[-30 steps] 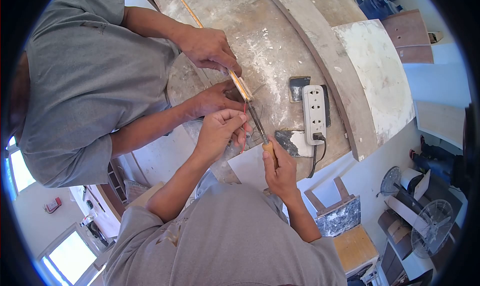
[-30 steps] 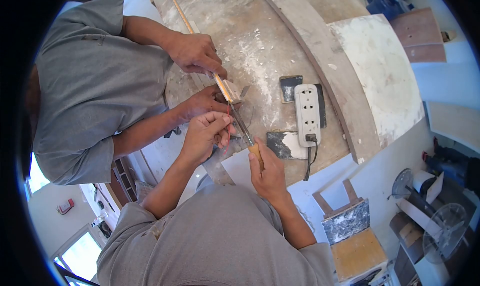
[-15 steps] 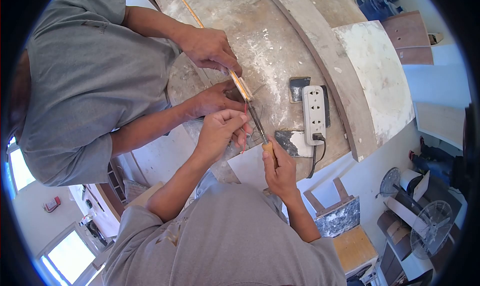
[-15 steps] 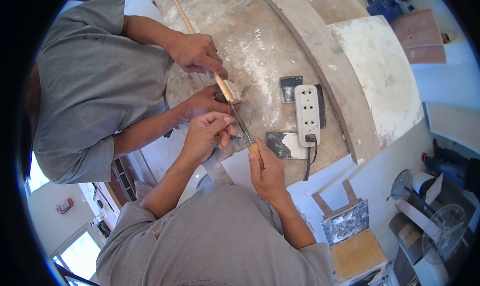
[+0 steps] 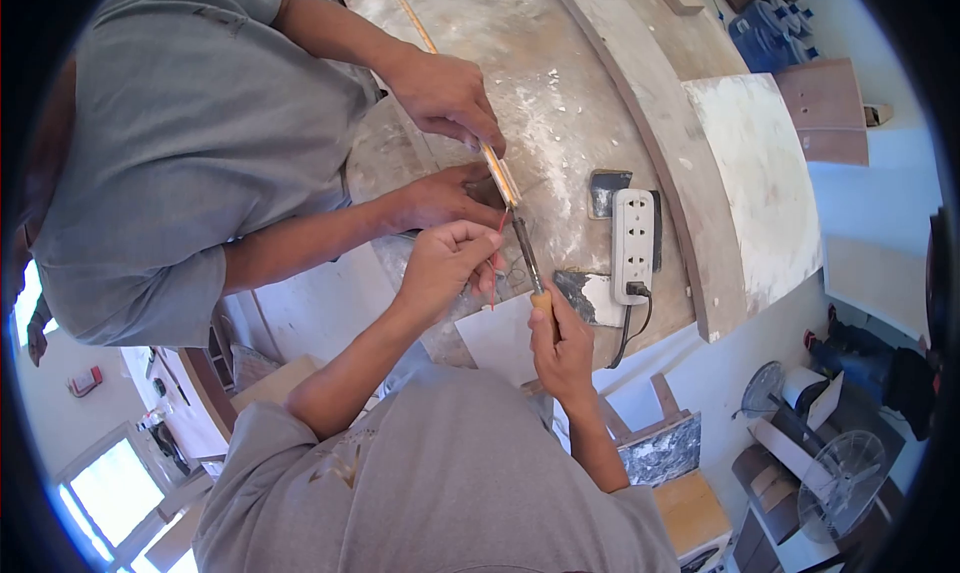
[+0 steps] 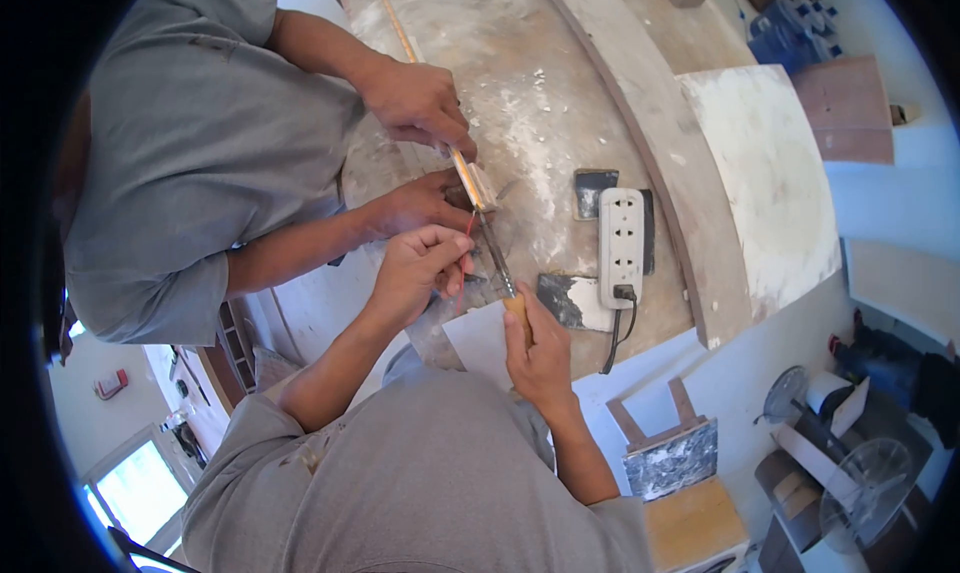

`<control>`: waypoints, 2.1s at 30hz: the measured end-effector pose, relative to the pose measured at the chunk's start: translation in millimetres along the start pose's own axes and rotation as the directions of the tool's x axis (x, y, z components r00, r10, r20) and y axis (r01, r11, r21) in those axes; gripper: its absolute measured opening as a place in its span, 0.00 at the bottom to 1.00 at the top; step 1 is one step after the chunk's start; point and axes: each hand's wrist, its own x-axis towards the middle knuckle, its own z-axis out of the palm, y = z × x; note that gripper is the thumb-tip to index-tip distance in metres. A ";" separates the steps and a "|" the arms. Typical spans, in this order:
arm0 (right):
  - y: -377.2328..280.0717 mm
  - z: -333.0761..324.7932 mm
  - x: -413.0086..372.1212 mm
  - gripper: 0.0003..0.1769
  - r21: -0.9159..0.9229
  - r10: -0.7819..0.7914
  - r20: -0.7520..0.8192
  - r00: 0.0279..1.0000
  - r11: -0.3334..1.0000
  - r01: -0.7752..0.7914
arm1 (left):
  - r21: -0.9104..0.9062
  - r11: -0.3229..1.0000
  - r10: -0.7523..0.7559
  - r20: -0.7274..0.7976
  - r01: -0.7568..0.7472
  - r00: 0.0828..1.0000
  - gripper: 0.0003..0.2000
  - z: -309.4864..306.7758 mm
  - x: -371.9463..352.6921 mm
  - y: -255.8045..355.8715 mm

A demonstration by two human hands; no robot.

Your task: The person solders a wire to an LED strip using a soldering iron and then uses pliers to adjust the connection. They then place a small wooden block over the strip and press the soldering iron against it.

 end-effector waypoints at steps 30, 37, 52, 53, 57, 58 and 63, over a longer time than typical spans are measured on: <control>-5.1 -3.7 -2.0 0.22 0.157 0.092 0.025 0.995 0.983 -0.095 | 0.001 1.000 0.013 0.026 -0.014 1.000 0.10 10.1 4.0 0.8; 0.8 -4.5 -2.1 0.21 0.074 0.090 0.021 0.996 0.993 -0.091 | -0.013 1.000 0.017 0.037 -0.016 0.999 0.12 10.3 4.3 -1.1; 1.6 -7.5 -1.4 0.21 -0.009 0.047 0.006 0.999 0.999 -0.047 | -0.040 0.999 0.033 0.067 -0.030 0.997 0.11 12.5 3.0 -7.3; 1.4 -7.6 -1.1 0.21 -0.010 0.049 0.006 0.999 0.999 -0.048 | -0.041 0.999 0.032 0.063 -0.030 0.997 0.11 12.9 2.7 -6.9; -1.6 -8.6 0.1 0.21 -0.011 0.053 0.006 0.999 0.999 -0.053 | -0.044 0.999 0.024 0.054 -0.021 0.998 0.11 12.7 2.9 -7.3; -2.5 -9.0 0.4 0.21 -0.016 0.048 0.005 0.999 0.999 -0.048 | -0.044 0.999 0.020 0.054 -0.017 0.998 0.11 12.4 3.3 -7.7; -3.3 -10.7 3.8 0.21 -0.051 0.034 0.012 0.999 0.998 -0.033 | -0.041 0.999 0.020 0.056 -0.017 0.998 0.11 13.3 3.4 -6.2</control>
